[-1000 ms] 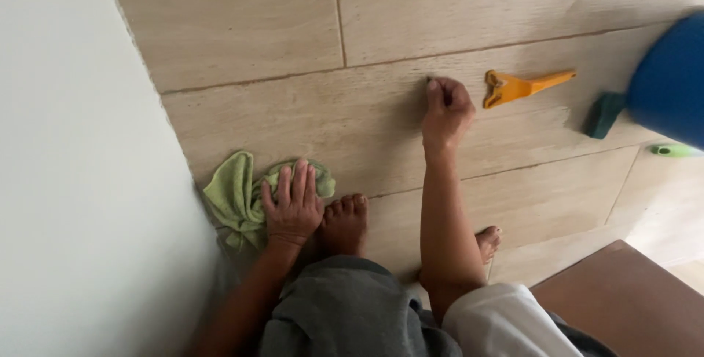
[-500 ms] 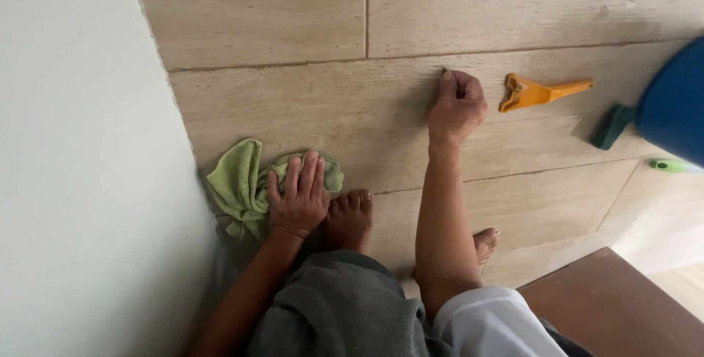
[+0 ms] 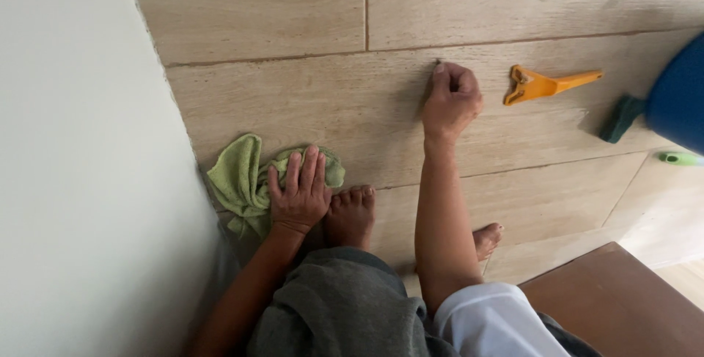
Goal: Cleaning dirt and grout lines from floor tiles using a cloth and a scraper.
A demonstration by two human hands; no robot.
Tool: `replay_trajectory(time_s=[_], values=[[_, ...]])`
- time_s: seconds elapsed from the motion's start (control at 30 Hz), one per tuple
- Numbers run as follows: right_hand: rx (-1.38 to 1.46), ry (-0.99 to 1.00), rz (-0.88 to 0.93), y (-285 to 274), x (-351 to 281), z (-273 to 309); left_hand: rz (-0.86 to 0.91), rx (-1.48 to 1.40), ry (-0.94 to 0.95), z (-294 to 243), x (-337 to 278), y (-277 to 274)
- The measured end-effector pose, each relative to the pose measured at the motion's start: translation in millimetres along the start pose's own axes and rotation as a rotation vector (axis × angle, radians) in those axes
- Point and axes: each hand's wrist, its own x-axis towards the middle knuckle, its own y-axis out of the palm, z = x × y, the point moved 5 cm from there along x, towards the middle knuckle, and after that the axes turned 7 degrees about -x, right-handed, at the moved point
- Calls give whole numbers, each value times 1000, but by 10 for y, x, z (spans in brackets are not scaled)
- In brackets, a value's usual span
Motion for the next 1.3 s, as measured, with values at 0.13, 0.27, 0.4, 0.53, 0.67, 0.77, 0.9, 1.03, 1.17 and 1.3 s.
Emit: replay_trajectory(time_s=[0.13, 0.27, 0.4, 0.53, 0.67, 0.77, 0.9, 1.03, 1.17, 1.3], values=[[-28, -49, -5, -39, 16, 2, -6, 14, 12, -12, -10, 33], [6, -21, -37, -42, 12, -61, -6, -24, 2, -8, -2, 13], [-11, -20, -20, -30, 6, -33, -19, -17, -5, -3, 1, -10], [-68, -171, -26, -13, 19, -12, 8, -25, -7, 1, 26, -19], [-8, -14, -35, -40, 12, 8, 6, -12, 0, 4, 28, -50], [-42, -127, -15, -35, 18, 52, 11, -10, 2, 2, 33, -33], [-16, -57, -26, -28, 2, 7, -4, -21, 2, 0, -2, -4], [1, 7, -49, -23, 24, -48, -14, -17, -11, -2, -17, 12], [4, -101, -10, 10, 64, -194, -4, -19, -10, -13, -3, 4], [-53, -157, -93, -185, 151, -207, -17, -12, 0, 29, 17, -32]])
